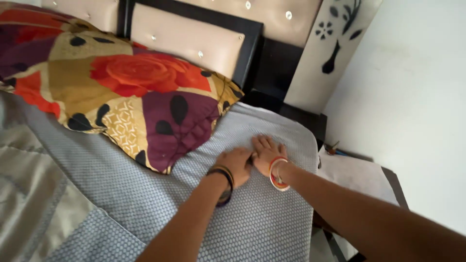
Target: Smooth the bedsheet and arrange pillows on a bed.
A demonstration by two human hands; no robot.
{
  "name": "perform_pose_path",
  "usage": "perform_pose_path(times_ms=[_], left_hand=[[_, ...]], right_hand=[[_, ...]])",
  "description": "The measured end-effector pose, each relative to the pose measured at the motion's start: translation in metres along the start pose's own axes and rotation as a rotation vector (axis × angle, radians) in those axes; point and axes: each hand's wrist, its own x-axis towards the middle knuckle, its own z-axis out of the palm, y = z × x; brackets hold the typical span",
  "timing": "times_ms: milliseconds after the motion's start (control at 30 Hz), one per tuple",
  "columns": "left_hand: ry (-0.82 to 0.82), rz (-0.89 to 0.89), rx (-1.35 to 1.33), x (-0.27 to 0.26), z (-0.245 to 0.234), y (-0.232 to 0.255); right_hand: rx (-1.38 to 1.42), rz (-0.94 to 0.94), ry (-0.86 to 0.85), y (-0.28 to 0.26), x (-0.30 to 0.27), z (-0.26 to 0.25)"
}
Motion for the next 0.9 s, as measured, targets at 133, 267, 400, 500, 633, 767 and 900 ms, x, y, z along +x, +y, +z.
perform_pose_path(times_ms=[133,267,400,500,633,767,900], left_hand=[[-0.005,-0.036,0.066,-0.012,-0.005,0.007],[-0.045,-0.058,0.075,-0.016,0.000,0.011],[-0.084,-0.075,0.094,-0.024,-0.007,0.019],[-0.086,-0.099,0.093,-0.019,-0.005,0.023],[-0.156,-0.159,0.148,0.002,-0.006,0.021],[-0.121,-0.172,0.226,0.040,0.003,0.015],[-0.129,-0.216,0.284,0.080,0.014,0.008]], right_hand=[[-0.037,-0.039,0.036,-0.004,-0.035,0.000],[-0.027,-0.038,0.035,0.000,-0.052,0.004],[-0.031,-0.026,-0.003,-0.004,-0.054,-0.007],[-0.077,-0.107,-0.016,0.006,-0.037,-0.008],[-0.106,-0.165,-0.016,0.014,0.001,0.000],[-0.116,-0.173,0.004,0.029,0.039,-0.003],[-0.074,-0.223,0.012,0.049,0.081,0.002]])
